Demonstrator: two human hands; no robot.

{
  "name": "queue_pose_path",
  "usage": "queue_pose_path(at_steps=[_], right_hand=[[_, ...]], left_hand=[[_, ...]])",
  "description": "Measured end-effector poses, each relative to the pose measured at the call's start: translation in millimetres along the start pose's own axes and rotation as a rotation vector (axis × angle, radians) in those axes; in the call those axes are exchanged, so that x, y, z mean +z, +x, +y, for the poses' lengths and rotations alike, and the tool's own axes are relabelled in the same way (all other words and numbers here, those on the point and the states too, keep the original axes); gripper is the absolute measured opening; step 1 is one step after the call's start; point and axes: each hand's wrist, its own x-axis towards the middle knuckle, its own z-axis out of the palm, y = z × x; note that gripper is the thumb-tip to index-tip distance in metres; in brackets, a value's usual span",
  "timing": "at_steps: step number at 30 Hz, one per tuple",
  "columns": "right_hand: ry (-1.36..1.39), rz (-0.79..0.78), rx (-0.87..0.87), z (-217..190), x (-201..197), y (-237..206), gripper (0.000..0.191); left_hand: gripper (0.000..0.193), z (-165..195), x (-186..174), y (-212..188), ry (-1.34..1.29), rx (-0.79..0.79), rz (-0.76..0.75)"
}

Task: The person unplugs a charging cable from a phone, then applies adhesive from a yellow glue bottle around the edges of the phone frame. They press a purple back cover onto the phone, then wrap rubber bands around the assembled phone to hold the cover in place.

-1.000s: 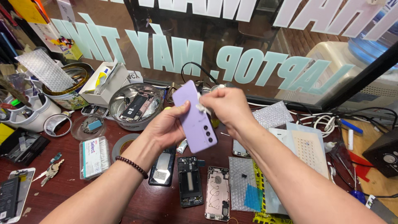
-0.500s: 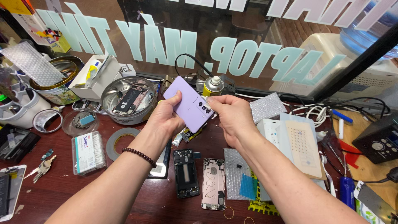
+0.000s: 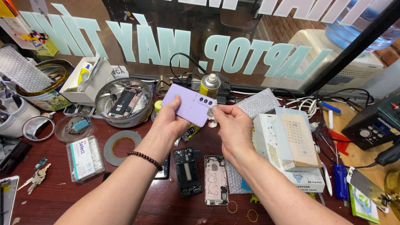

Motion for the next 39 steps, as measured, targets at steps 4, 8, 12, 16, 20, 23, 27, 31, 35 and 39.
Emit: queue_pose_path(at_steps=[4, 8, 12, 16, 20, 23, 27, 31, 35, 39], right_hand=[[-0.027, 0.028, 0.015, 24.0, 6.8, -17.2, 0.012], [-0.300, -0.036, 0.099, 44.5, -17.7, -26.7, 0.014], [-0.464, 0.217, 0.144, 52.1, -74.6, 7.5, 0.016], [-0.515, 0.220, 0.131, 59.7, -106.5, 43.0, 0.021], [-0.655, 0.154, 0.162, 44.8, -101.9, 42.3, 0.021], [-0.049, -0.250, 0.574, 49.0, -64.0, 19.5, 0.031], [0.432, -0.340, 0.492, 55.0, -13.1, 12.9, 0.031], [0.495, -0.294, 0.463, 44.5, 6.4, 30.2, 0.029], [0.515, -0.327, 0.418, 38.6, 45.9, 41.5, 0.030], [0.447, -0.418, 0.289, 36.5, 95.2, 36.5, 0.033]], left_hand=[[0.036, 3.7, 3.7, 12.9, -0.072, -0.008, -0.034], [0.034, 6.1, 8.8, 11.6, -0.011, -0.010, -0.044], [0.035, 13.8, 5.6, -7.9, 0.026, 0.003, -0.015], [0.038, 19.3, -1.1, -31.8, 0.275, 0.058, -0.035], [0.039, 16.4, -3.6, -47.2, 0.469, 0.137, -0.123], [0.037, 14.9, -2.8, -54.0, 0.438, 0.119, -0.104], [0.034, 13.6, -2.1, -62.0, 0.453, 0.158, -0.150], [0.026, 41.0, -5.6, -83.9, 0.651, 0.194, -0.090], [0.027, 71.4, -10.8, -113.0, 0.826, 0.317, -0.182], [0.030, 98.9, -11.3, -136.7, 0.952, 0.229, -0.080]])
